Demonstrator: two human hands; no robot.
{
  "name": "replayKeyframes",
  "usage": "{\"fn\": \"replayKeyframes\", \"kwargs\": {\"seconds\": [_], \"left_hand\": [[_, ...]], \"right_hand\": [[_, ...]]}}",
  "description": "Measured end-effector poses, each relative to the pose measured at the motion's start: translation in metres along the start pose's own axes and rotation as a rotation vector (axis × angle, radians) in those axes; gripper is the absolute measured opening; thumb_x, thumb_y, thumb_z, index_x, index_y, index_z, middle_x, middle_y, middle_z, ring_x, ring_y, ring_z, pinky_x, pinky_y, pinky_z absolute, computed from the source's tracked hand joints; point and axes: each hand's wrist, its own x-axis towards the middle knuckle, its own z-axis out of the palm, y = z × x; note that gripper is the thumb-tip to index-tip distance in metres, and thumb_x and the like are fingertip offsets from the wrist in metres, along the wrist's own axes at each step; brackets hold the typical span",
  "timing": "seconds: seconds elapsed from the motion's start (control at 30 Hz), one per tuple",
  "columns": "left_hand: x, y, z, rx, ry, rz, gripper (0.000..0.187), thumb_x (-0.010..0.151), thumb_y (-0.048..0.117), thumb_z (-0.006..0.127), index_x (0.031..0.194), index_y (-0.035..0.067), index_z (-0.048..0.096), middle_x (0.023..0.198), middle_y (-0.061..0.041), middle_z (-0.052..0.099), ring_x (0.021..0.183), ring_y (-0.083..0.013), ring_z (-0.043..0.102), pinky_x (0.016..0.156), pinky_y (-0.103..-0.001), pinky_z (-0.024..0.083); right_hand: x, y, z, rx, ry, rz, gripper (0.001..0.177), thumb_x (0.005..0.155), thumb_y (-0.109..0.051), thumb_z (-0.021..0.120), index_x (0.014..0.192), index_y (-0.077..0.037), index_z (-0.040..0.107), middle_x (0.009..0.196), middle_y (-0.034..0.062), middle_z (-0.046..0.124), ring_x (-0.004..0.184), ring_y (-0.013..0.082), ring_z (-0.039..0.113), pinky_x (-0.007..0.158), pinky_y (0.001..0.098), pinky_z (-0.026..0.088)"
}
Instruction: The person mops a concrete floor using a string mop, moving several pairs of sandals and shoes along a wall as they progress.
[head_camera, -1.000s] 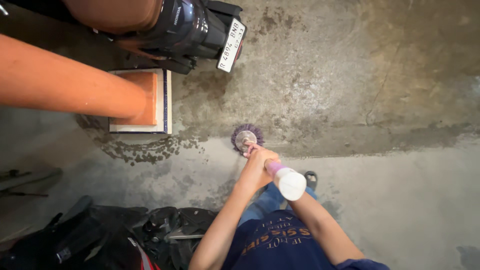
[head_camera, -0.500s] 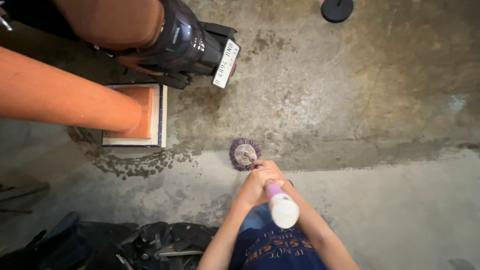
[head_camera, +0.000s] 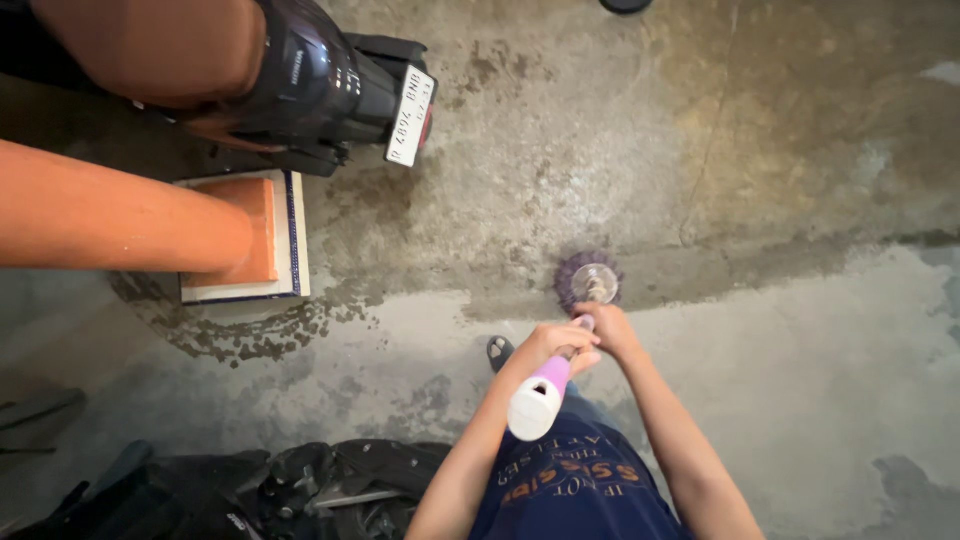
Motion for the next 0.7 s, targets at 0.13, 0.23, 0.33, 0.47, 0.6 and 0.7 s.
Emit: {"fn": "replayKeyframes", "kwargs": {"seconds": [0.13, 0.23, 0.33, 0.47, 0.6, 0.7], "left_hand": [[0.020, -0.014, 0.038, -0.004, -0.049, 0.198, 0.022, 0.090, 0.008, 0.077, 0.077, 0.004, 0.060, 0.077, -0.012, 0.062, 0.101, -0.0221, 0.076, 0.098, -0.035, 0.056], [0.033, -0.015, 0.067, -0.069, -0.052, 0.174, 0.021, 0.088, 0.009, 0.077, 0.077, 0.005, 0.059, 0.077, -0.011, 0.061, 0.098, -0.0228, 0.074, 0.086, -0.034, 0.055], [0.039, -0.012, 0.090, -0.053, -0.055, 0.165, 0.019, 0.085, 0.007, 0.076, 0.077, 0.004, 0.059, 0.077, -0.012, 0.057, 0.079, -0.0242, 0.062, 0.072, -0.035, 0.051], [0.041, -0.019, 0.103, -0.088, -0.039, 0.184, 0.019, 0.083, 0.005, 0.073, 0.076, 0.004, 0.055, 0.073, -0.010, 0.051, 0.063, -0.0224, 0.051, 0.063, -0.035, 0.047], [0.028, -0.023, 0.099, -0.125, -0.046, 0.201, 0.018, 0.081, 0.004, 0.069, 0.074, 0.004, 0.052, 0.071, -0.009, 0.052, 0.063, -0.0214, 0.052, 0.063, -0.034, 0.047], [0.021, -0.023, 0.090, -0.135, -0.058, 0.158, 0.018, 0.081, 0.005, 0.068, 0.072, 0.005, 0.052, 0.069, -0.008, 0.052, 0.061, -0.0191, 0.051, 0.061, -0.033, 0.046]], "right_hand": [[-0.028, 0.039, -0.031, -0.047, 0.100, -0.069, 0.020, 0.073, -0.027, 0.073, 0.089, -0.015, 0.071, 0.090, 0.0128, 0.074, 0.086, 0.0356, 0.071, 0.073, 0.0437, 0.055], [-0.044, 0.062, -0.052, -0.066, 0.099, 0.046, 0.021, 0.072, -0.026, 0.074, 0.090, -0.016, 0.073, 0.090, 0.0122, 0.074, 0.085, 0.0351, 0.072, 0.072, 0.0434, 0.056], [-0.051, 0.077, -0.071, -0.101, 0.094, 0.103, 0.022, 0.072, -0.026, 0.076, 0.091, -0.016, 0.073, 0.090, 0.0116, 0.075, 0.085, 0.0345, 0.072, 0.072, 0.0432, 0.056], [-0.060, 0.072, -0.061, -0.135, 0.293, -0.086, 0.021, 0.072, -0.024, 0.076, 0.092, -0.016, 0.073, 0.093, 0.0112, 0.075, 0.097, 0.0363, 0.072, 0.074, 0.0434, 0.056], [-0.062, 0.059, -0.046, 0.039, 0.270, 0.069, 0.023, 0.072, -0.019, 0.074, 0.094, -0.014, 0.073, 0.093, 0.0107, 0.075, 0.086, 0.0347, 0.072, 0.072, 0.0418, 0.056], [-0.063, 0.049, -0.032, 0.073, 0.305, 0.135, 0.018, 0.074, -0.018, 0.074, 0.091, -0.013, 0.073, 0.090, 0.0099, 0.075, 0.084, 0.0306, 0.074, 0.070, 0.0396, 0.057]]}}
